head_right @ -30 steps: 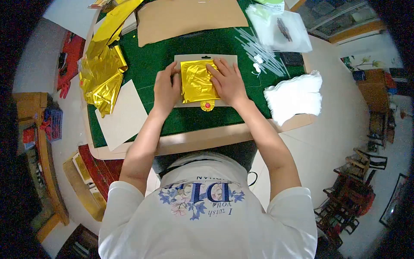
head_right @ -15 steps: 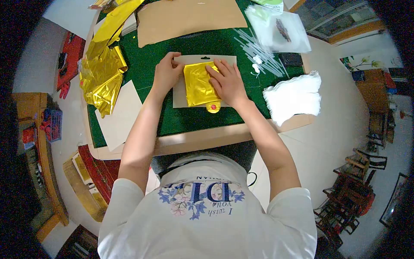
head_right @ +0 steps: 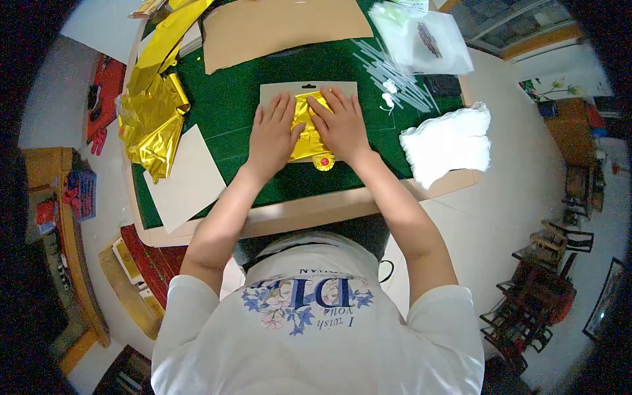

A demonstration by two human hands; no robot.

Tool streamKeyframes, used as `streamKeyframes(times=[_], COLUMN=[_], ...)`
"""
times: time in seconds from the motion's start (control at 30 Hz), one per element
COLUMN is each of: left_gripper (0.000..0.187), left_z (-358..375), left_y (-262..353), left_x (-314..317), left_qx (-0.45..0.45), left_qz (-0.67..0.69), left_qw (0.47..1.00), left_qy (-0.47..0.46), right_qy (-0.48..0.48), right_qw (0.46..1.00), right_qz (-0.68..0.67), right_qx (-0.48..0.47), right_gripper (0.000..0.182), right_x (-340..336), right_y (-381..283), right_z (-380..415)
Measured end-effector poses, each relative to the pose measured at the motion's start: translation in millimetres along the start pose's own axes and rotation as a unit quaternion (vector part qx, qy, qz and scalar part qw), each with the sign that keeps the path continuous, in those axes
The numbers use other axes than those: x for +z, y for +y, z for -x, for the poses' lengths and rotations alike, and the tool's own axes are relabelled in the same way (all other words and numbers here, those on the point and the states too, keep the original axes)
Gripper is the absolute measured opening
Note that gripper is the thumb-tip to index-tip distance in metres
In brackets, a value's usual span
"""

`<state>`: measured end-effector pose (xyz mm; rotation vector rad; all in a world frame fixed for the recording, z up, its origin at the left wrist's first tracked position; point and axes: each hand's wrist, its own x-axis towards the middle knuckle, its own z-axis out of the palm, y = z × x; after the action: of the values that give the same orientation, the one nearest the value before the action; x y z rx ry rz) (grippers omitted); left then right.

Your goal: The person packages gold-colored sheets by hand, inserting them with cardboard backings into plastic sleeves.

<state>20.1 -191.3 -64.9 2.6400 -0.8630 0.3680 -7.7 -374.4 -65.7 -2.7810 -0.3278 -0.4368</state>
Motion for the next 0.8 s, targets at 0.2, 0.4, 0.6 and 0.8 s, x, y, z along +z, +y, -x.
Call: streamKeyframes(times=[0.2,0.4,0.6,0.8], left_gripper=[0.059,0.057,0.057,0.059], left_z=[3,1,-5,-3], left_y=[-13,-13,-1,-5], left_x=[-1,-3,0,8], left_qx=[0.012,0.011,0.035,0.036], left_qz=[-0.033,-0.054,-0.015,-0.001], left_qw=[0.999,0.998,0.999,0.999], left_qy=[-0.027,-0.025,-0.016,-0.026], right_qy=[-0.005,-0.022,-0.01,-0.022], right_qw=[1.0,0.999,0.999,0.998], right_qz=[0.01,0.031,0.039,0.046], right_qx=[0.005,0.003,0.036,0.034], right_gripper=[0.038,0.041,0.041,0.041], right_x=[-2,-2,3,-6], right_y=[-2,-1,-11,1], right_z=[1,6,6,11])
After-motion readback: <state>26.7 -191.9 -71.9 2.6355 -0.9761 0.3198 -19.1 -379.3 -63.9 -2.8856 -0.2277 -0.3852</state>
